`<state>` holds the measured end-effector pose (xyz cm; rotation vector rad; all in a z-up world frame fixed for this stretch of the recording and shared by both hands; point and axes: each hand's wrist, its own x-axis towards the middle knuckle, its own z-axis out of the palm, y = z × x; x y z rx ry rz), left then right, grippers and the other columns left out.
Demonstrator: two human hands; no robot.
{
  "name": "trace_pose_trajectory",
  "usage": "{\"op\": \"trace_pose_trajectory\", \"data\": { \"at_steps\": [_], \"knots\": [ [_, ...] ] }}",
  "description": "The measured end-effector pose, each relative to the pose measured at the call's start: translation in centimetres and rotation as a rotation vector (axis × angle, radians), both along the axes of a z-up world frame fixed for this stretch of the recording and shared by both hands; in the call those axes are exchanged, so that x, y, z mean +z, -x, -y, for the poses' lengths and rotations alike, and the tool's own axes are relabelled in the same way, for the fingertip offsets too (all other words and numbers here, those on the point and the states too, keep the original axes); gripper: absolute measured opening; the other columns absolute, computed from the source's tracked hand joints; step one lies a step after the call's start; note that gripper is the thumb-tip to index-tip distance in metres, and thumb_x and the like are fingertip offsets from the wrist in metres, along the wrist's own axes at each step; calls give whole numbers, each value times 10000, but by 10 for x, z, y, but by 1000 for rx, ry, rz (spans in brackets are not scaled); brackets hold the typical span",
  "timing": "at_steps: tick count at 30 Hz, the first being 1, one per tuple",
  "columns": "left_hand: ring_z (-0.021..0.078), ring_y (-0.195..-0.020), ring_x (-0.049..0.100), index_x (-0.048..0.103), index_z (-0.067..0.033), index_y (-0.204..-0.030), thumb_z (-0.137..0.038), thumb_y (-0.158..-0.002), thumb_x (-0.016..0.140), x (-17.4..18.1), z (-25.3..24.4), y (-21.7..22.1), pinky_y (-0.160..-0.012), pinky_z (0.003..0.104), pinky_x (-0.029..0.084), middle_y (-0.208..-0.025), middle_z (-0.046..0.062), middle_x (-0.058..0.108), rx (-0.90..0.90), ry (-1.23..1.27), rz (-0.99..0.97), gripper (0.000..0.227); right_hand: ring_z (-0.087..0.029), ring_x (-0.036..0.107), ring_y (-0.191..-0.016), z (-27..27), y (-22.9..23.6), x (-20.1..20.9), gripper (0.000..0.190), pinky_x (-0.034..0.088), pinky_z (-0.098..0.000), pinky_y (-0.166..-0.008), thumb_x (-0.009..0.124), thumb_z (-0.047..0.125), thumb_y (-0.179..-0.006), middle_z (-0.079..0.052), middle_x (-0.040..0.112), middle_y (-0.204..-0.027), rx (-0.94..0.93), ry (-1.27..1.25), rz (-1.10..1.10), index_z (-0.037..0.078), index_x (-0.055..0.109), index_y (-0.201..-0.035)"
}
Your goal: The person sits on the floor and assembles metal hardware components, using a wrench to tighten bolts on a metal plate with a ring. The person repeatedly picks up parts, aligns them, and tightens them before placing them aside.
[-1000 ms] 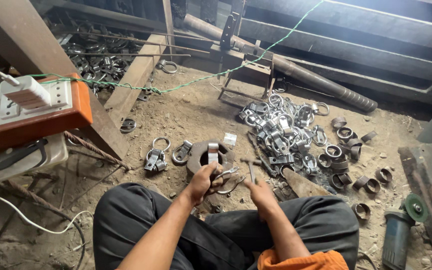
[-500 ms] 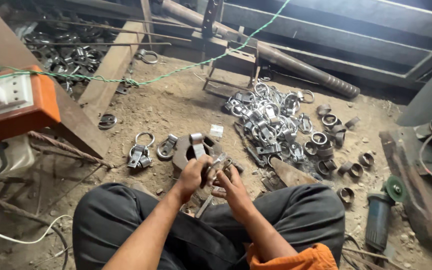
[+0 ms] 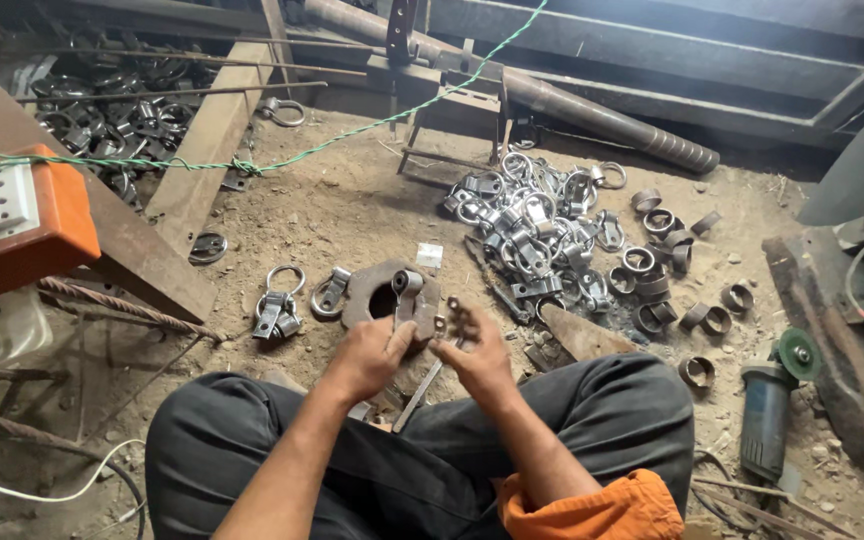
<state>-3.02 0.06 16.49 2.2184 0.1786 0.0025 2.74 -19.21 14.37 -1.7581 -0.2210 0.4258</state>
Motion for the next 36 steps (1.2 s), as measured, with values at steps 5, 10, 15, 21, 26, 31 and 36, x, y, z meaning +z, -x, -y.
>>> {"op": "trace_pose_trajectory", "data": {
  "at_steps": [5,10,15,21,26,31,36],
  "knots": [
    [182,-663,684,763,-84,-854,-384,-993,560,28,-16,2,-652,383,535,-750,79,753,-6,98,-187,388,-296,624,-1201,13,-5,32,591,559,-413,-1003,784,113,-714,-155,593,-1314,1,326,667,110,638,-1287],
    [138,-629,633,755,-12,-748,-302,-1003,573,23,-32,3,-623,325,519,-684,66,714,-300,472,-166,427,-302,614,-1225,13,-5,42,643,551,-388,-1026,702,61,-681,-141,559,-1361,196,241,528,161,642,-1314],
    [138,-604,628,737,2,-749,-249,-990,547,21,-38,6,-624,303,507,-657,74,705,-386,658,-192,397,-285,614,-1231,10,-2,41,639,541,-392,-988,778,68,-671,-109,610,-1322,379,134,656,157,673,-1295],
    [138,-645,635,766,3,-831,-254,-971,453,28,-39,9,-637,287,486,-723,68,745,-344,841,-125,429,-208,662,-1130,5,4,46,567,607,-352,-873,864,231,-771,-64,628,-1277,437,94,393,152,671,-1298],
    [169,-755,711,693,11,-1035,-313,-938,370,28,-33,10,-715,335,605,-843,111,742,-216,1042,-154,468,-197,672,-1141,-3,15,39,571,634,-363,-903,847,229,-793,-58,633,-1270,427,-54,285,106,646,-1313],
    [236,-712,631,658,77,-1174,-424,-1012,388,28,-23,9,-542,272,490,-947,232,735,-32,1297,-185,592,-215,680,-1091,-7,14,27,525,632,-345,-855,812,145,-806,-75,601,-1224,327,-253,132,78,640,-1298],
    [285,-867,783,581,64,-1167,-413,-996,544,21,-4,4,-757,384,682,-1016,208,695,-99,1362,-40,508,-191,639,-1084,-4,7,14,550,624,-327,-747,790,90,-809,-74,577,-1216,191,-241,133,56,619,-1331]
  ]
}}
